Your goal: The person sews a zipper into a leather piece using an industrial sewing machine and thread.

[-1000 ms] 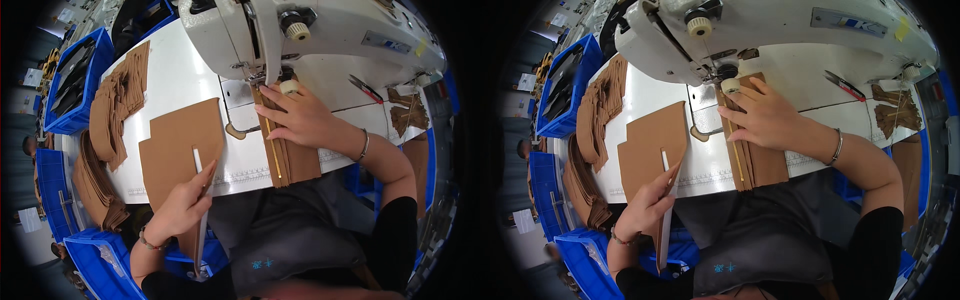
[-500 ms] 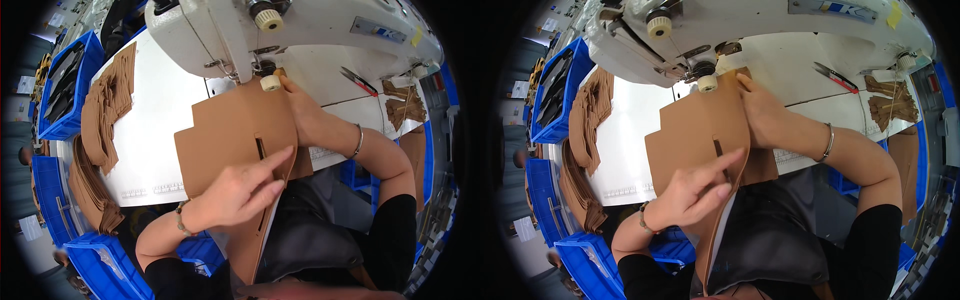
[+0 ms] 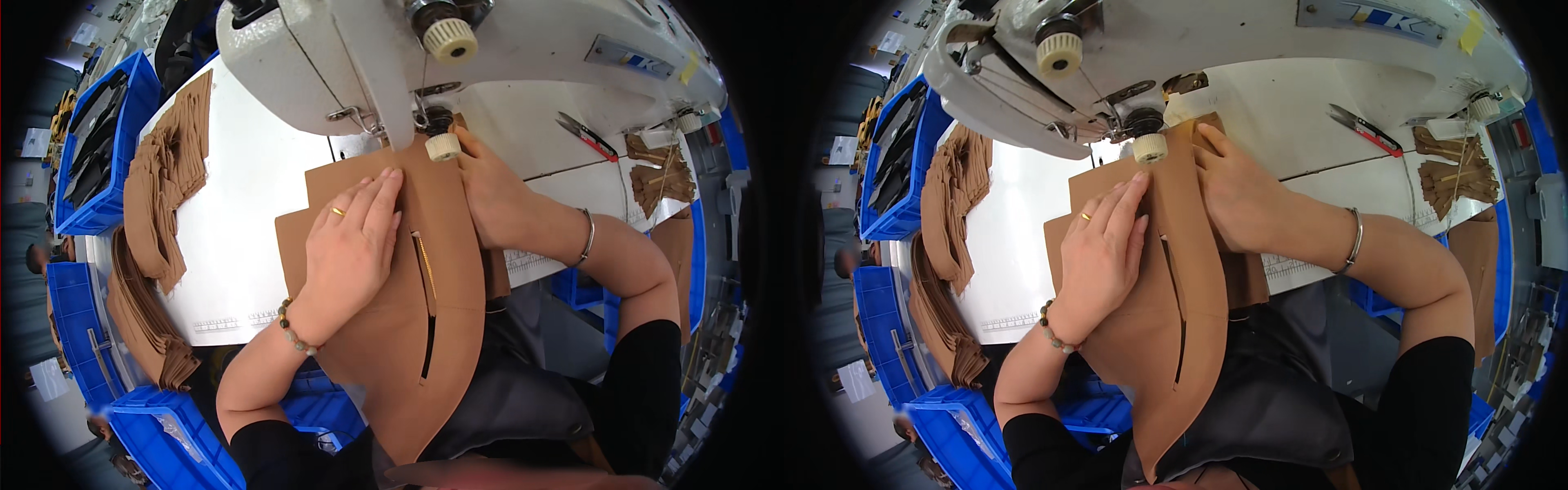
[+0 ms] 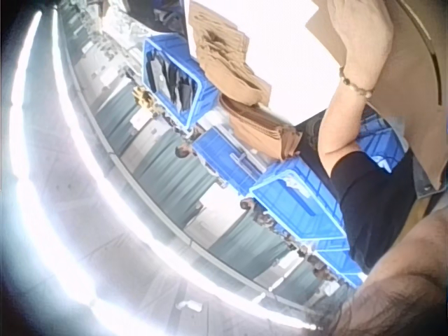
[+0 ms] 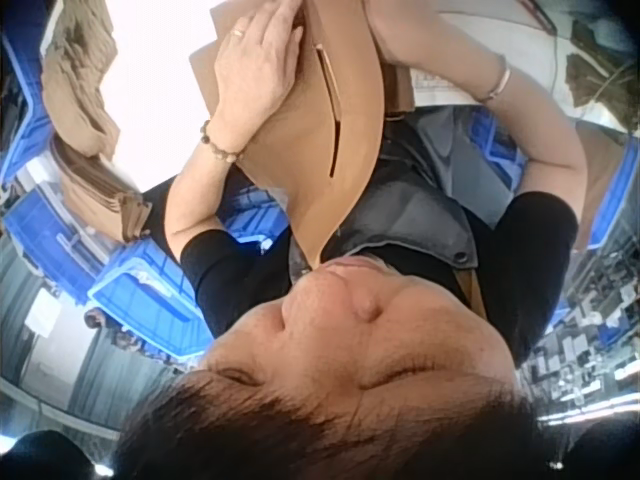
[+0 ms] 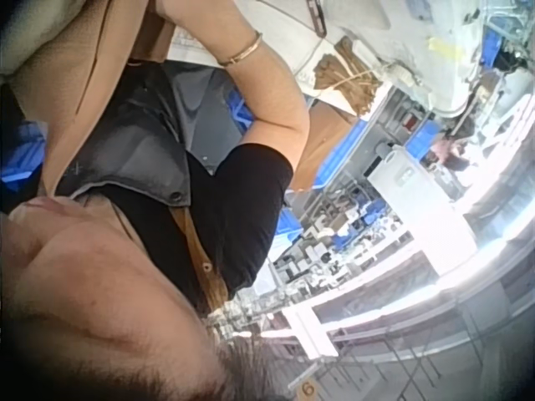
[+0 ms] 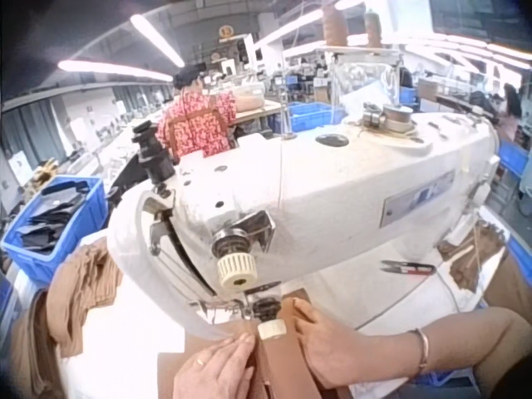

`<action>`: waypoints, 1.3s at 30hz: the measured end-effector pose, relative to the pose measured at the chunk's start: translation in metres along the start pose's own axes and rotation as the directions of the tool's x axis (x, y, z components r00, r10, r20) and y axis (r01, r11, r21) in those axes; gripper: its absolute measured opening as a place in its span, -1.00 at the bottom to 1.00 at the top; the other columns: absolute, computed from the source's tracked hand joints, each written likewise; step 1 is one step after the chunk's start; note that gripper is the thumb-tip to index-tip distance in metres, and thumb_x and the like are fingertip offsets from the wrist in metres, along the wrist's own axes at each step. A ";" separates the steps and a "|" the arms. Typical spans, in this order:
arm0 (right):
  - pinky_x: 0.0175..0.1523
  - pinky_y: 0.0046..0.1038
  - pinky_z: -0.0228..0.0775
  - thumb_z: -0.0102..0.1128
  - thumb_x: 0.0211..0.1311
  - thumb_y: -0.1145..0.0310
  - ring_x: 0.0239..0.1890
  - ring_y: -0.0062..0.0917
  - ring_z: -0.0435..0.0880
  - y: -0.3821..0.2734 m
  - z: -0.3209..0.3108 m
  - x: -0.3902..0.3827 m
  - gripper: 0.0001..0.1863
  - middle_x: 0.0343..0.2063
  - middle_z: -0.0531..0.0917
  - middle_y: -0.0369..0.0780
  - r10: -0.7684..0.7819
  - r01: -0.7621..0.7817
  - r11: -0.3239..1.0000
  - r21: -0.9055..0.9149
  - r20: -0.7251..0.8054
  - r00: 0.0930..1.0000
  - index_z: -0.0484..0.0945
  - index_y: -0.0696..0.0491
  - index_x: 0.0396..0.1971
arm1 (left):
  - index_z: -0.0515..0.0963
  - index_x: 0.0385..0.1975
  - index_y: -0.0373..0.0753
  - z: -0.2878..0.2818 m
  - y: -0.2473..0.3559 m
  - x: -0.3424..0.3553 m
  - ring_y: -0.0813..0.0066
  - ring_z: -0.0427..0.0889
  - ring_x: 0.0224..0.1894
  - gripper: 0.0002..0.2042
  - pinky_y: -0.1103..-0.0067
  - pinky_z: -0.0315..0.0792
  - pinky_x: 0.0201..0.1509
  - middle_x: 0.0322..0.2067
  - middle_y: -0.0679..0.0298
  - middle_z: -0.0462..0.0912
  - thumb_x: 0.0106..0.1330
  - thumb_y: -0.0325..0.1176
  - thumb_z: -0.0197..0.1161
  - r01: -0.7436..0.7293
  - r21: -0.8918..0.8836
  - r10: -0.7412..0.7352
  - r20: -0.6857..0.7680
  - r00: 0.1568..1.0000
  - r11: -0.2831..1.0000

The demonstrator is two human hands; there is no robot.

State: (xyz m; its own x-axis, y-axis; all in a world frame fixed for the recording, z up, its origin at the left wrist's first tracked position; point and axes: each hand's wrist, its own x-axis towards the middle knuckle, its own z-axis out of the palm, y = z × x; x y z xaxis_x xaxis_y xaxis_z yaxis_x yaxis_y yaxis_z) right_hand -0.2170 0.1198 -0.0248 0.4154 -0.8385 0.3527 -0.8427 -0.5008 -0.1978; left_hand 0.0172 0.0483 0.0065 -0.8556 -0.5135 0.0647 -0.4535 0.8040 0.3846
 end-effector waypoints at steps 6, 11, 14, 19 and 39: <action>0.49 0.11 0.10 0.25 0.06 0.21 0.20 -0.14 0.54 0.004 0.006 -0.001 -0.50 0.02 0.66 -0.06 -0.018 0.018 1.000 0.012 0.019 1.000 0.65 0.14 0.00 | 0.27 0.44 -0.35 0.014 0.003 0.005 -0.03 0.36 0.46 -0.46 0.11 0.24 0.51 0.40 -0.04 0.39 0.46 -0.52 0.11 -0.009 0.056 0.019 -0.176 0.984 0.998; 0.49 0.05 0.09 0.26 0.08 0.13 0.20 -0.18 0.54 0.005 0.015 0.000 -0.47 0.02 0.67 -0.09 -0.009 0.008 1.000 -0.003 -0.101 0.995 0.64 0.10 0.03 | 0.33 0.40 -0.35 0.015 0.001 0.006 0.00 0.36 0.47 -0.50 0.11 0.25 0.51 0.40 -0.01 0.40 0.44 -0.54 0.12 -0.028 -0.027 0.022 -0.188 0.982 0.999; 0.49 0.04 0.09 0.27 0.07 0.13 0.14 -0.21 0.58 0.006 0.015 0.000 -0.50 -0.05 0.70 -0.11 -0.004 0.005 1.000 0.009 -0.127 0.992 0.64 0.08 0.00 | 0.35 0.37 -0.34 0.009 -0.005 0.008 0.04 0.36 0.47 -0.53 0.12 0.24 0.51 0.39 0.03 0.43 0.45 -0.53 0.12 -0.048 0.027 0.051 -0.135 0.990 0.998; 0.48 0.06 0.09 0.27 0.08 0.15 0.05 -0.19 0.64 0.006 0.012 0.000 -0.53 -0.10 0.72 -0.11 0.003 -0.002 1.000 0.025 -0.054 0.999 0.65 0.08 -0.03 | 0.37 0.37 -0.26 0.009 -0.008 0.009 0.09 0.34 0.48 -0.54 0.12 0.19 0.54 0.39 0.12 0.45 0.47 -0.48 0.13 -0.038 0.093 0.051 -0.140 0.989 0.995; 0.42 0.06 0.23 0.36 0.23 0.04 -0.07 -0.17 0.66 0.002 0.002 0.004 -0.59 -0.17 0.68 -0.12 -0.044 0.041 0.998 -0.041 -0.079 0.996 0.69 0.06 -0.11 | 0.53 0.26 -0.28 0.014 -0.035 0.040 0.10 0.47 0.38 -0.63 0.06 0.31 0.45 0.25 0.12 0.58 0.50 -0.35 0.15 -0.012 0.164 0.060 -0.286 0.957 0.986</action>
State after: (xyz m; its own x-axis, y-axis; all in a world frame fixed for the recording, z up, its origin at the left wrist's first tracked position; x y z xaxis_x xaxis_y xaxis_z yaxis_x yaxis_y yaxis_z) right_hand -0.2161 0.1149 -0.0257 0.4241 -0.7958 0.4322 -0.8383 -0.5256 -0.1452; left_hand -0.0046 0.0042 -0.0168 -0.7742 -0.5289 0.3477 -0.4777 0.8486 0.2271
